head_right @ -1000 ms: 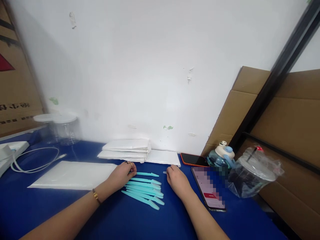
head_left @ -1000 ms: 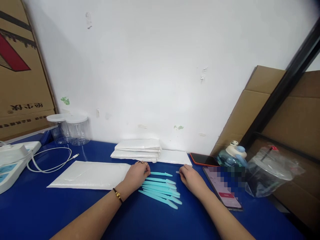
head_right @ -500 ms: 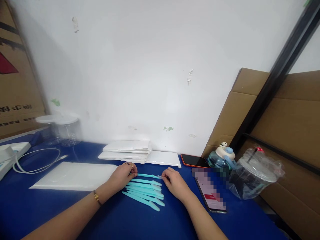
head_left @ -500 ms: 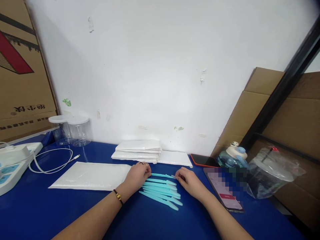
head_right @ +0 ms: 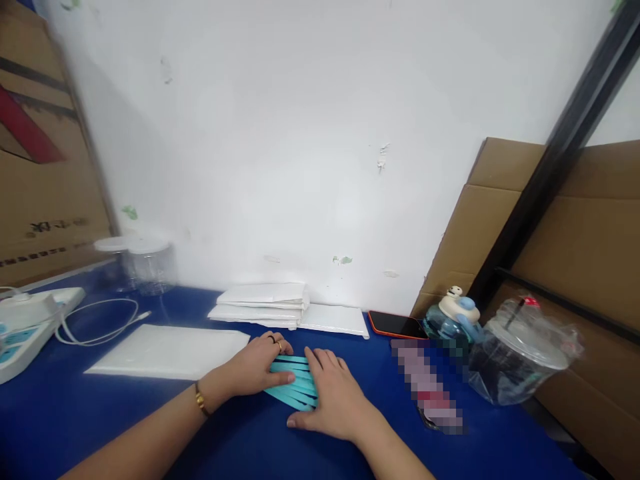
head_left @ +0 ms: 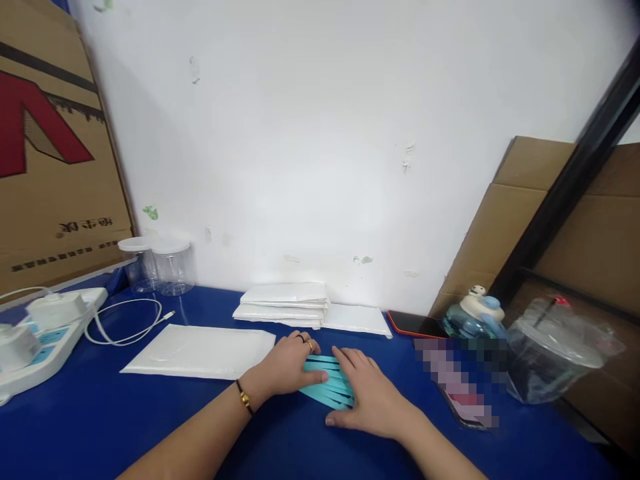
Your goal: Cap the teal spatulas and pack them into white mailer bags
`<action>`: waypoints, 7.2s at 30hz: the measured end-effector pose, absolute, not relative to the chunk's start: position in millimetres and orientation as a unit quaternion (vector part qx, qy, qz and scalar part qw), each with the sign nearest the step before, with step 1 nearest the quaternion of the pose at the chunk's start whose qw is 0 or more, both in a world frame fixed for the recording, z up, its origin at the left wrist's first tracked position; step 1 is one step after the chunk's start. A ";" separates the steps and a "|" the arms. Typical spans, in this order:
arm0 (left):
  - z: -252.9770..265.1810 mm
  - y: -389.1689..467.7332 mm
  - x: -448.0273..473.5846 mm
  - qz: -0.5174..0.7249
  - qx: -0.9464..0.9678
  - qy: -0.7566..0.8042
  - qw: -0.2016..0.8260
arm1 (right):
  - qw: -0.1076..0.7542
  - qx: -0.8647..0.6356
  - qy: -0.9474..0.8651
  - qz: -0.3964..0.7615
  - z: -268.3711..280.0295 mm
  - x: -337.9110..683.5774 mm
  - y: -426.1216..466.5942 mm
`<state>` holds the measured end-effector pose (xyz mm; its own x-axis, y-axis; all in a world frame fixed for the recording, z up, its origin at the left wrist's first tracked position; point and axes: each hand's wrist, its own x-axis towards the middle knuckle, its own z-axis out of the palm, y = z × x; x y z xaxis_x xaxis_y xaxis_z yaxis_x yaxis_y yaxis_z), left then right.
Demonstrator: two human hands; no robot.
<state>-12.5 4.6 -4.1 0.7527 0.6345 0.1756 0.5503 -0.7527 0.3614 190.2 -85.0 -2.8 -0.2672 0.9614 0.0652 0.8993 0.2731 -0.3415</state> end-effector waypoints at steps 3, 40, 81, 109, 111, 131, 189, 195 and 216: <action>-0.2 -4.2 -14.0 0.101 0.947 0.278 0.122 | 0.106 -0.576 -0.805 0.092 -2.0 177.5 -91.3; 47.4 17.1 -133.9 0.083 0.896 0.401 0.174 | 0.499 -0.503 -0.613 0.351 -30.8 184.7 -87.5; 47.0 -30.5 -32.4 0.276 0.494 -0.031 0.824 | -0.205 -0.389 -0.850 -0.291 225.5 53.9 -85.3; 36.3 -0.8 -39.0 0.407 0.565 0.169 0.698 | 0.401 -0.410 -0.796 0.193 111.9 170.1 -74.5; 38.3 -4.4 -36.4 0.394 0.577 0.169 0.695 | 0.409 -0.437 -0.764 0.242 105.0 171.2 -76.1; 45.9 -24.6 -6.4 0.349 0.712 0.237 0.562 | 0.277 -0.503 -0.701 0.423 77.7 182.2 -94.6; 30.2 117.6 -66.8 0.196 0.874 0.424 0.136 | 0.325 -0.679 -0.654 0.070 -12.7 325.1 27.7; 28.9 116.8 -66.9 0.214 0.878 0.417 0.094 | 0.347 -0.679 -0.645 -0.045 11.7 306.0 17.4; 70.4 28.0 -42.4 0.289 0.874 0.353 0.168 | 0.475 -0.540 -0.693 0.053 53.7 170.3 -37.0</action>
